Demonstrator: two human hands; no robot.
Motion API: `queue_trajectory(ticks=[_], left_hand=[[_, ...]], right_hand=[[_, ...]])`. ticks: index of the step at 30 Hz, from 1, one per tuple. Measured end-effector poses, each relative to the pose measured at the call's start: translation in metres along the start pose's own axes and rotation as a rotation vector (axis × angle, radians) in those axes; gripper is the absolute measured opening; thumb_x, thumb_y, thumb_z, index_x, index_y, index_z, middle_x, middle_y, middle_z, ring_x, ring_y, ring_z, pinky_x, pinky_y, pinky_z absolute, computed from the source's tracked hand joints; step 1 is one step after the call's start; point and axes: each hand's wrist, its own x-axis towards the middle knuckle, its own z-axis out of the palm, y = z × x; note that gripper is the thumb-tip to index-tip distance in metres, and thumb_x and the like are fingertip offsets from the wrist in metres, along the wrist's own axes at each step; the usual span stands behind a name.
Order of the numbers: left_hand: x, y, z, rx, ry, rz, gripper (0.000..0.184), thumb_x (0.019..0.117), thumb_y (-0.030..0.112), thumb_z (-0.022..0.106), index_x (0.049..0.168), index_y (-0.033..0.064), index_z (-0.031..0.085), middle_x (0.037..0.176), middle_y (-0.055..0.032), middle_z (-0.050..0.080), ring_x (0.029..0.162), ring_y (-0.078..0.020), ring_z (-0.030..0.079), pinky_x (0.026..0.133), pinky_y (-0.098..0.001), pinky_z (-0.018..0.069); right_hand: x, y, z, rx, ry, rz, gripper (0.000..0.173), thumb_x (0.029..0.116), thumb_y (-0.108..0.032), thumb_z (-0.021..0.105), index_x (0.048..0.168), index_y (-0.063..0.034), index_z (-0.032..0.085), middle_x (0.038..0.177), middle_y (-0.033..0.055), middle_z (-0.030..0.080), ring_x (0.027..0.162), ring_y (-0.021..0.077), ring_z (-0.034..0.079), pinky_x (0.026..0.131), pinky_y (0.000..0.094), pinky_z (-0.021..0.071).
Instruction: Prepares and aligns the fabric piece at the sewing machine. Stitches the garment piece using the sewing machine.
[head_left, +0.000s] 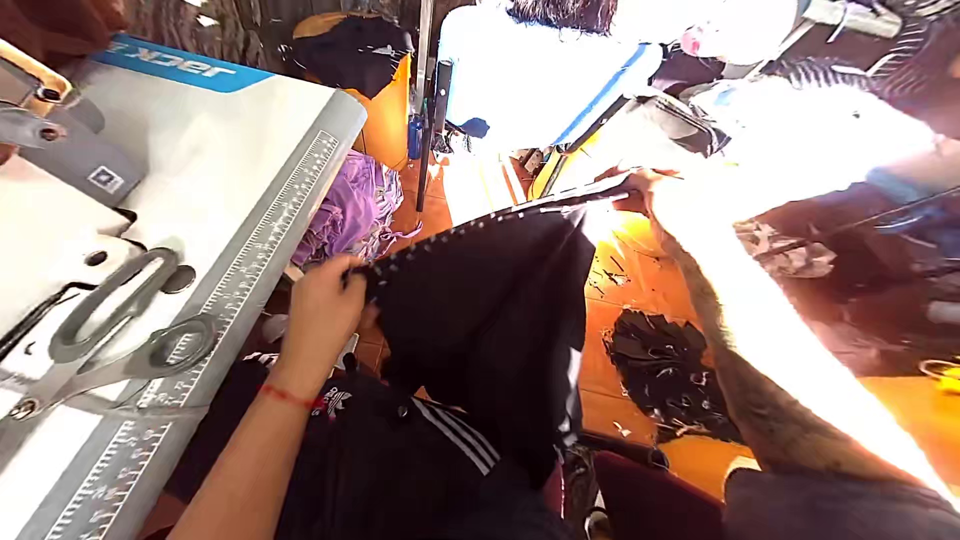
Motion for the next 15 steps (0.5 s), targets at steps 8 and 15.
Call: queue_trajectory(ticks=[8,15], left_hand=[[0.039,0.007,0.058,-0.171,0.085,0.330,0.025,0.0971,-0.010,0.049,0.106,-0.0032,0.072,0.112,-0.0191,0.070,0.105,-0.0315,0.068,0.093,-0.0502,0.0546],[-0.021,-0.067,0.092,0.251,-0.955,-0.008,0.039,0.1066,0.007,0.048,0.145,0.0045,0.057,0.142,-0.0224,0.059,0.135,-0.0379,0.055,0.115,-0.0543,0.0400]], right_hand=[[-0.045,0.081,-0.029,-0.232,0.139,0.095,0.017,0.0986,-0.001,0.050,0.095,0.0007,0.067,0.078,0.0042,0.064,0.064,0.0101,0.060,0.061,0.0330,0.0547],[-0.128,0.205,0.025,-0.949,-1.299,0.536,0.035,0.0972,-0.022,0.066,0.125,0.0003,0.067,0.118,0.0293,0.067,0.113,0.0478,0.063,0.095,0.0696,0.0456]])
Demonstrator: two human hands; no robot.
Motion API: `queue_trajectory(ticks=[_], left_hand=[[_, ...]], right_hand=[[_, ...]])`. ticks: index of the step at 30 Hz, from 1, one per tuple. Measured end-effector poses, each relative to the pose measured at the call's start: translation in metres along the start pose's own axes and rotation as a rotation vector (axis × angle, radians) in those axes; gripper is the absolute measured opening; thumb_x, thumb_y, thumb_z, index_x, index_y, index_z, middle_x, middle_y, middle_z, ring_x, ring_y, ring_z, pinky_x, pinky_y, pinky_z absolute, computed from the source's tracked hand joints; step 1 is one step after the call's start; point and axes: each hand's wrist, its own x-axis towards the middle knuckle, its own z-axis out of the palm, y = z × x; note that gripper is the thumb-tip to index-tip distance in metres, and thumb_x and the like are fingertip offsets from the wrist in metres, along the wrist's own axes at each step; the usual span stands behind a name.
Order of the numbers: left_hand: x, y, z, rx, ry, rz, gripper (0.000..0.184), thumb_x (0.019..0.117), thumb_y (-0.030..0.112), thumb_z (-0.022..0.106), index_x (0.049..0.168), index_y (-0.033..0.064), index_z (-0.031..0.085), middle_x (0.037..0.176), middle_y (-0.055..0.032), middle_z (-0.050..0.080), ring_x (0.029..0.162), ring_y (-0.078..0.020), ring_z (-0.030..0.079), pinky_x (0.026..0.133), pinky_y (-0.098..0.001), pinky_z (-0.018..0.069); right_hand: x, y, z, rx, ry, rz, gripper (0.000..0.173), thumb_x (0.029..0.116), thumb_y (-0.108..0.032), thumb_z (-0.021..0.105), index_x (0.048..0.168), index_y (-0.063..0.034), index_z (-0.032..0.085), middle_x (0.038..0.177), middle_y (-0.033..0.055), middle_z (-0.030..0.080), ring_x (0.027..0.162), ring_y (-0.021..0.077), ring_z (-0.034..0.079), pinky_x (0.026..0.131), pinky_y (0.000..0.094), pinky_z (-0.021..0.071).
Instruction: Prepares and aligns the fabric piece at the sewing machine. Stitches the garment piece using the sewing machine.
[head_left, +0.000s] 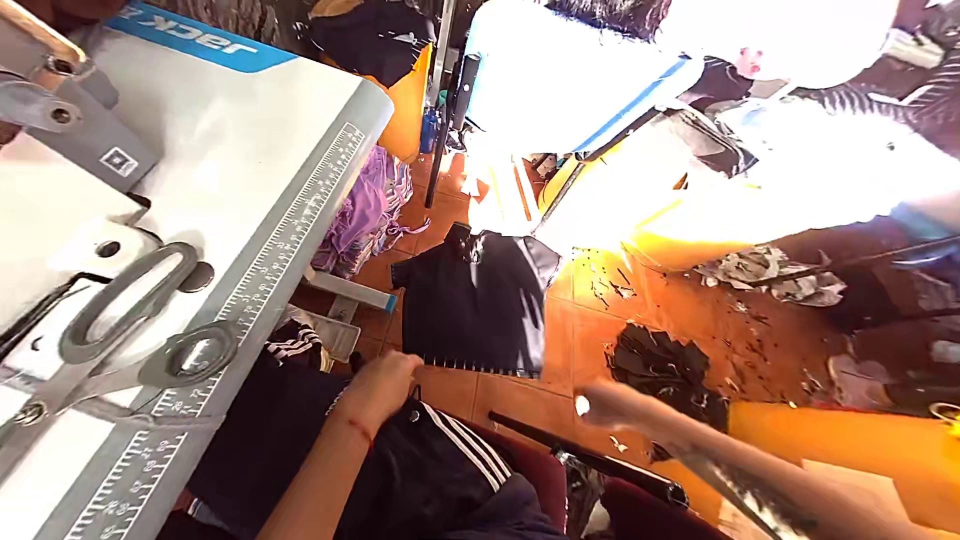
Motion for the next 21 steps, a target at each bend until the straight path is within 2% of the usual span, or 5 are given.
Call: queue_trajectory(ticks=[3,12,16,18,21], left_hand=[[-0.062,-0.007,0.022,-0.150,0.358,0.141,0.033,0.1056,0.011,0.050,0.133,0.0055,0.068,0.128,-0.0164,0.069,0.121,-0.0306,0.066,0.109,-0.0472,0.0482],[-0.293,-0.026,0.091,-0.512,1.190,0.385,0.021,0.1039,0.015,0.058,0.105,-0.0005,0.072,0.100,-0.0121,0.075,0.099,-0.0113,0.071,0.093,-0.0271,0.0569],[-0.411,-0.041,0.125,-0.024,1.708,-0.382,0.024,0.1045,0.024,0.058,0.101,0.0051,0.072,0.094,-0.0042,0.074,0.091,-0.0052,0.070,0.084,-0.0225,0.0576],[-0.457,-0.068,0.141,0.264,1.735,-0.901,0.026,0.0982,0.025,0.064,0.106,0.0031,0.077,0.104,-0.0129,0.076,0.099,-0.0237,0.073,0.087,-0.0406,0.0594],[-0.503,-0.109,0.164,0.246,1.596,-1.274,0.040,0.0956,0.026,0.070,0.125,0.0000,0.070,0.128,-0.0237,0.067,0.122,-0.0450,0.063,0.099,-0.0647,0.0489]], right_hand=[[0.017,-0.035,0.023,-0.135,-0.249,-0.178,0.037,0.1038,-0.026,0.058,0.126,0.0019,0.067,0.117,0.0309,0.067,0.112,0.0483,0.063,0.095,0.0674,0.0441],[-0.035,-0.267,-0.042,-0.383,0.024,-0.750,0.035,0.1056,-0.025,0.053,0.115,0.0045,0.069,0.110,0.0287,0.069,0.106,0.0471,0.066,0.093,0.0666,0.0480],[-0.081,-0.355,-0.027,-0.506,0.149,-1.306,0.027,0.1033,-0.014,0.056,0.114,0.0068,0.070,0.106,0.0325,0.070,0.101,0.0544,0.068,0.088,0.0727,0.0488],[-0.100,-0.391,-0.007,-0.537,0.096,-1.514,0.025,0.1035,-0.010,0.055,0.114,0.0067,0.070,0.107,0.0308,0.071,0.100,0.0516,0.069,0.088,0.0681,0.0515],[-0.122,-0.429,0.038,-0.620,-0.002,-1.810,0.024,0.1044,-0.014,0.056,0.112,0.0031,0.071,0.106,0.0246,0.072,0.100,0.0436,0.071,0.090,0.0599,0.0544]])
